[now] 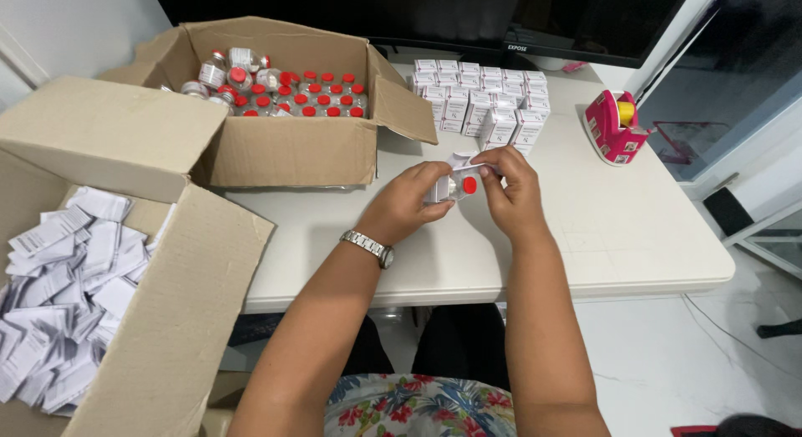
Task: The person repeatedly picks small bottles with red caps and white labels from a cardboard box, places them into small white boxes, and stacks the closed boxes on the table. The process is repeated for multiple units.
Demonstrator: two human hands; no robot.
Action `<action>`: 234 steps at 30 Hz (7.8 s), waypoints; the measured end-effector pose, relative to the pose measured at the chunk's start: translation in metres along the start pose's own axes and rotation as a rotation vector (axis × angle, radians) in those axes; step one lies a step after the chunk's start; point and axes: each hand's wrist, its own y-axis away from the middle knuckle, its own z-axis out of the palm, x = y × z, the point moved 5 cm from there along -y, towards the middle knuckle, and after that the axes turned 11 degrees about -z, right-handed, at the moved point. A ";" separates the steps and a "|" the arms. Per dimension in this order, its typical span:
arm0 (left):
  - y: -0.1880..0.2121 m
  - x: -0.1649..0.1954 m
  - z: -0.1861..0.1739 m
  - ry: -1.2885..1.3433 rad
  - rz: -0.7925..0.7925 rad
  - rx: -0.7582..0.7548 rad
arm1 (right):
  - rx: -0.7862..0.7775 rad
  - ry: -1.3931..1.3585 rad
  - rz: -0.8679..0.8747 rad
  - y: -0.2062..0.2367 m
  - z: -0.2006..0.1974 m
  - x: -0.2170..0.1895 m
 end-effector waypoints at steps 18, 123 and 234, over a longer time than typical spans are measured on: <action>0.001 -0.001 0.004 -0.040 0.037 -0.085 | -0.675 0.597 -0.026 -0.062 0.019 -0.063; -0.020 -0.035 0.009 0.598 -0.230 -0.097 | -0.273 -0.531 0.075 -0.011 0.047 0.032; 0.007 -0.061 -0.001 -0.243 -0.212 0.027 | -0.233 0.661 0.036 0.013 0.042 -0.006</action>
